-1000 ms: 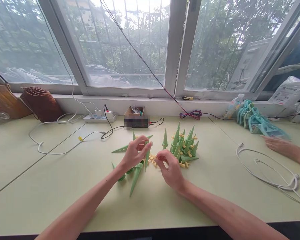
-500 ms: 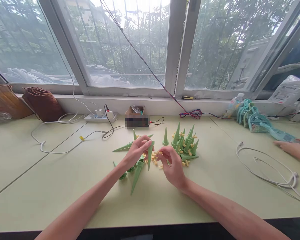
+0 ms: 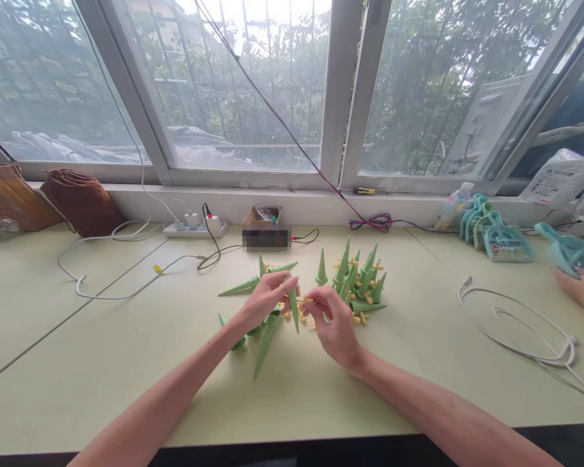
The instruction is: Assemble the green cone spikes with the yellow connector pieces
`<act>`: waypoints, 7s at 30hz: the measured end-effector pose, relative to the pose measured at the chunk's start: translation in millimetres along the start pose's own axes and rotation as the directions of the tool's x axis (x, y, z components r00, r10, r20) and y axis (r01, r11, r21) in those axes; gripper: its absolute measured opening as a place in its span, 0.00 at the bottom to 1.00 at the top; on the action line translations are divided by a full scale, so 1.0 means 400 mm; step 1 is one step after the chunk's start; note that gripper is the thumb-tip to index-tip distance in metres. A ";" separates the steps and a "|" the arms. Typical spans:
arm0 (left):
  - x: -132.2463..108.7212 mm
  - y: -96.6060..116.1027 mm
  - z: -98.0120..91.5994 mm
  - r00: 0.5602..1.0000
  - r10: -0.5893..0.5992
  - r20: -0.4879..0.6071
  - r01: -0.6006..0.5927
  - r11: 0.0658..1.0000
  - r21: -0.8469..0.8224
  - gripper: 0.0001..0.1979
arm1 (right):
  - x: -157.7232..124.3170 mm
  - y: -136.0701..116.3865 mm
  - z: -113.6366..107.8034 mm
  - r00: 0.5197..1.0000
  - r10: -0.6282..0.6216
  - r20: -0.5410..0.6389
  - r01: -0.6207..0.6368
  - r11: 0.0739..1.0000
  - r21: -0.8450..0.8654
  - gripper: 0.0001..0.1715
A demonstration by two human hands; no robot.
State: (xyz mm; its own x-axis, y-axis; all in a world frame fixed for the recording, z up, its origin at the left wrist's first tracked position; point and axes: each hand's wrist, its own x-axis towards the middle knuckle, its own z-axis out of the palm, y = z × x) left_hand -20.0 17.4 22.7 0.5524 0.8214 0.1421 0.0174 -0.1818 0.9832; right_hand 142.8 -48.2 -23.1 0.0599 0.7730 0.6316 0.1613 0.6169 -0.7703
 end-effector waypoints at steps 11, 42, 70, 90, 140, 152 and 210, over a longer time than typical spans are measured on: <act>0.010 -0.011 -0.012 0.999 0.000 0.048 0.003 0.999 -0.051 0.18 | 0.001 -0.003 -0.002 1.000 -0.002 -0.013 0.001 1.000 -0.024 0.03; 0.013 -0.010 -0.028 0.984 -0.035 0.172 0.059 0.988 -0.140 0.13 | -0.001 0.004 -0.001 0.999 0.009 0.031 -0.008 1.000 -0.019 0.04; 0.009 -0.003 -0.031 0.973 -0.080 0.216 0.101 0.991 -0.089 0.14 | 0.000 -0.002 0.004 0.998 0.005 -0.067 -0.005 1.000 0.002 0.02; 0.003 0.004 -0.026 0.988 -0.062 0.144 0.050 0.995 0.086 0.14 | 0.000 0.001 0.003 0.998 0.043 -0.043 -0.044 0.999 -0.021 0.02; -0.010 0.008 -0.002 0.991 0.028 0.131 -0.066 0.954 0.292 0.19 | -0.007 0.011 0.003 0.986 0.145 0.078 -0.146 0.989 0.003 0.14; -0.010 0.013 -0.001 0.995 0.025 0.093 -0.050 0.962 0.268 0.16 | -0.002 0.003 0.003 0.987 0.137 0.087 -0.133 0.990 -0.041 0.14; 0.004 -0.007 -0.012 0.997 -0.032 0.067 0.026 0.997 0.078 0.16 | 0.003 -0.004 -0.007 0.982 0.176 0.065 -0.166 0.977 -0.137 0.13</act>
State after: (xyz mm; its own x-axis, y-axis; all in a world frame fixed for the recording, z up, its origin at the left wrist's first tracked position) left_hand -23.2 21.8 20.9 0.6060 0.7888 0.1030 0.0970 -0.2018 0.9746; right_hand 145.3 -48.5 -21.0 0.0231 0.8777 0.4787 0.2825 0.4536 -0.8453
